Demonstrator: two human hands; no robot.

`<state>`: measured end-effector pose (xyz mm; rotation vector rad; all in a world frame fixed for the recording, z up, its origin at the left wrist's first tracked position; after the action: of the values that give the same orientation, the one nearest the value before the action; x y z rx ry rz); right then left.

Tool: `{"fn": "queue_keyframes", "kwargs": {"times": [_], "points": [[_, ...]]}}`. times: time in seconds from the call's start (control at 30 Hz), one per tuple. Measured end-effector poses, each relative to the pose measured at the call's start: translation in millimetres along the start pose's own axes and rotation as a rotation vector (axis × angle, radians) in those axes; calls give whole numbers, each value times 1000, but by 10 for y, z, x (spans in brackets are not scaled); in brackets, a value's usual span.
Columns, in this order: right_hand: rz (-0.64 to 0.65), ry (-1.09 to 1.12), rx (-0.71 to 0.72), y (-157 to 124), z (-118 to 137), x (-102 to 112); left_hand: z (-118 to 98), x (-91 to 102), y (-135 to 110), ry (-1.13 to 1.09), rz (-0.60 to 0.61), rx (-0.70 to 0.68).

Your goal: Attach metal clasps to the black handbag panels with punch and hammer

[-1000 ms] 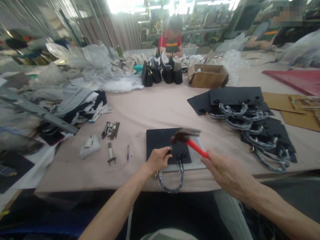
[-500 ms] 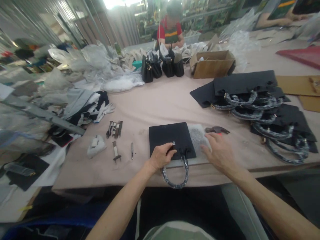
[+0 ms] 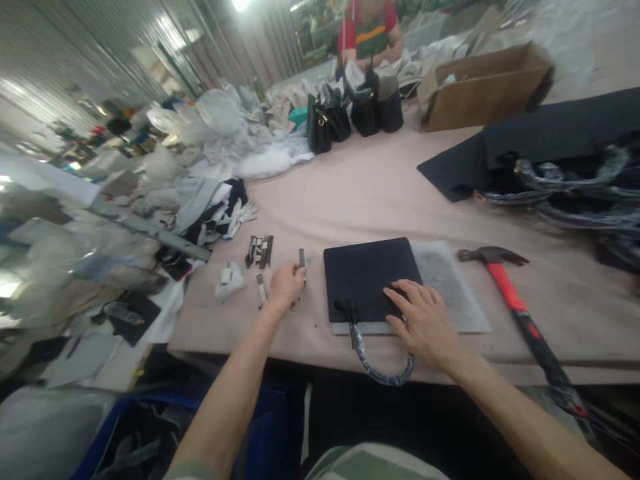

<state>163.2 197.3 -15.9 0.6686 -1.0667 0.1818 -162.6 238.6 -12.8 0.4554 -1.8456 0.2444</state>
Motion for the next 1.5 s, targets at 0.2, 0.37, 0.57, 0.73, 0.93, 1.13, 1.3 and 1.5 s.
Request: {"fn": "queue_keyframes", "kwargs": {"times": [0.2, 0.37, 0.57, 0.73, 0.93, 1.13, 1.3, 1.5], "points": [[-47, -22, 43, 20, -12, -68, 425, 100, -10, 147, -24, 133], [-64, -50, 64, 24, 2, -64, 626, -49, -169, 79, 144, 184], [-31, -52, 42, 38, 18, -59, 638, -242, -171, -25, 235, 225], [0, -25, -4, 30, 41, -10, 650, -229, -223, -170, 287, 287], [17, 19, -59, 20, 28, -12, 8, -44, -543, -892, 207, 286], [36, 27, -77, -1, 28, -24, -1057, -464, -882, -1237, 331, 203], [30, 40, -75, -1, 29, -16, -1267, -577, -915, -1157, 262, -57], [40, 52, -89, -3, 9, -25, -1202, -528, -959, -1092, 203, -133]]}}
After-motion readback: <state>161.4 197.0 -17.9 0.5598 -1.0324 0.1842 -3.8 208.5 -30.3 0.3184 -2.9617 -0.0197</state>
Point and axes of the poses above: each hand's wrist, its own y-axis towards the middle knuckle, its own x-axis out of the back of the hand, z = x × y, the point moved 9 cm from there along y, towards the middle knuckle, and after that the axes turned 8 degrees about -z, right-handed, at the moved point
